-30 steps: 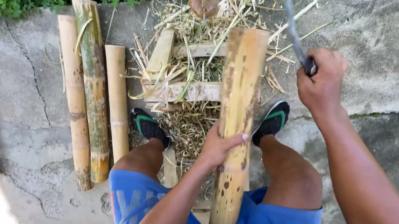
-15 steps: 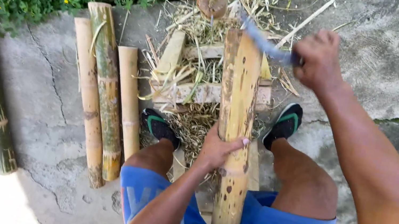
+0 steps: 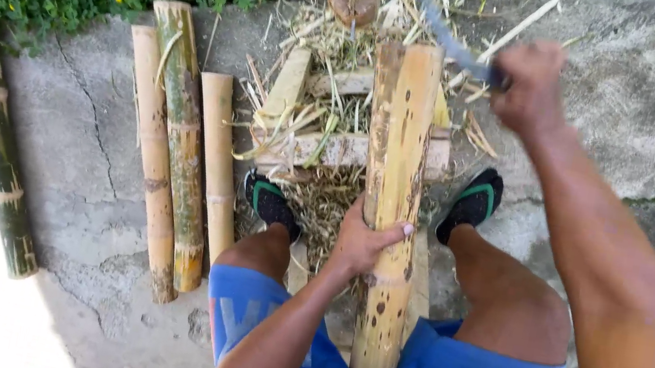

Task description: Shaving and peeling the outer layer of a bamboo pole using a curved knife.

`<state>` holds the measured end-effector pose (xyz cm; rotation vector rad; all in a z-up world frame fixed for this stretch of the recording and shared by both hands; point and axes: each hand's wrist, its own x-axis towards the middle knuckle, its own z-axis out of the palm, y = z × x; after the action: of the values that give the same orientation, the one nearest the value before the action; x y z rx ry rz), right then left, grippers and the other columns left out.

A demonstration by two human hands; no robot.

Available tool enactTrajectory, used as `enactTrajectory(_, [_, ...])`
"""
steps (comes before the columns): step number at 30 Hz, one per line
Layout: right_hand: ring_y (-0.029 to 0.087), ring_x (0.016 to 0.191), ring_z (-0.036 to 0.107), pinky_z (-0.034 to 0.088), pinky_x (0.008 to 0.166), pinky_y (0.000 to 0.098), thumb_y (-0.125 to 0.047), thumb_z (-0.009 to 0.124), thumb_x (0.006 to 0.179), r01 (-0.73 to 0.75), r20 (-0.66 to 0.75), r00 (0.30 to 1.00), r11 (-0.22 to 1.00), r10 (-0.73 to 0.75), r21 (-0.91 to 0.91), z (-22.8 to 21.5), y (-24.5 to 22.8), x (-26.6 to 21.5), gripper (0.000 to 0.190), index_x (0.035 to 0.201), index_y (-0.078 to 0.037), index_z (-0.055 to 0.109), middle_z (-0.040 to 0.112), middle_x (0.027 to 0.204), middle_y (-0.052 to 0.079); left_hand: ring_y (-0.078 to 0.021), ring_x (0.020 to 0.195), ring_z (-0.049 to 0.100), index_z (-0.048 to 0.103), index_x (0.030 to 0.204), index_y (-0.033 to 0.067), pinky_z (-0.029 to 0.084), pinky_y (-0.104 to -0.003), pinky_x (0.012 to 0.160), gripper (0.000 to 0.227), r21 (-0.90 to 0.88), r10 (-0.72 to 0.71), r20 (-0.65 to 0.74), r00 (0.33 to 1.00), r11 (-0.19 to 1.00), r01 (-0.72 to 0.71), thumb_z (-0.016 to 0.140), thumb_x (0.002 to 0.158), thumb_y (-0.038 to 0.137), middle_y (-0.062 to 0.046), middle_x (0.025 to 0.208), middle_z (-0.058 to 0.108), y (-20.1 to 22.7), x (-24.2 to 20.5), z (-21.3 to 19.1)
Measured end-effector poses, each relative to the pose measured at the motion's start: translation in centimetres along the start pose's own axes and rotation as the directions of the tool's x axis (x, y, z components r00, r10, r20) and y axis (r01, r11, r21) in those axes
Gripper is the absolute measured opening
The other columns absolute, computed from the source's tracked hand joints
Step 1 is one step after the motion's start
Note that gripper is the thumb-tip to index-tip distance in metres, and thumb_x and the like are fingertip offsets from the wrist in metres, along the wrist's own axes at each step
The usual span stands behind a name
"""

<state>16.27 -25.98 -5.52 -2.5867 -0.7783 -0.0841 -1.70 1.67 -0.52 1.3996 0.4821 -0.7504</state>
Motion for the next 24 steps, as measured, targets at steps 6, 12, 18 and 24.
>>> enactTrajectory(6, [0.031,0.100,0.053,0.037,0.099,0.0453,-0.002,0.068,0.083,-0.173,-0.084,0.980,0.979,0.183,0.112,1.0,0.4,-3.2,0.017,0.096,-0.009,0.060,0.058,0.093,0.007,-0.0247,0.103,0.071,0.050,0.138,-0.0048,0.058,-0.038,0.094,0.085,-0.040,0.055,-0.008,0.998,0.998,-0.055,0.088,0.071,0.031,-0.017,0.118,0.072,1.0,0.5,0.0])
enactTrajectory(12, [0.029,0.088,0.050,0.035,0.090,0.0443,0.002,0.069,0.087,-0.295,-0.096,0.946,0.945,0.309,0.139,0.1,-1.0,-3.2,0.017,0.088,-0.011,0.058,0.051,0.084,0.008,-0.0265,0.102,0.074,0.055,0.132,-0.0047,0.056,-0.036,0.095,0.083,0.175,0.075,-0.117,0.990,0.983,-0.054,0.088,0.069,0.037,-0.018,0.116,0.075,3.0,0.1,1.0])
enactTrajectory(18, [0.030,0.093,0.052,0.036,0.091,0.0437,0.002,0.068,0.081,-0.257,-0.125,0.946,0.928,0.299,0.269,-5.1,-5.9,-3.7,0.019,0.093,-0.009,0.060,0.054,0.087,0.006,-0.0294,0.104,0.076,0.057,0.131,-0.0023,0.057,-0.038,0.093,0.086,0.211,-0.047,-0.254,0.966,0.972,0.103,0.082,0.066,0.048,-0.020,0.113,0.075,6.2,-2.0,2.5])
enactTrajectory(24, [0.027,0.099,0.058,0.037,0.105,0.0462,-0.008,0.070,0.076,-0.053,0.126,0.989,0.988,0.072,-0.148,-8.7,-9.0,-2.5,0.017,0.091,-0.011,0.062,0.061,0.089,0.003,-0.0283,0.095,0.062,0.058,0.127,-0.0037,0.050,-0.039,0.083,0.061,0.666,0.621,-0.289,0.729,0.677,-0.312,0.069,0.098,0.049,-0.016,0.104,0.061,5.0,2.5,-1.0])
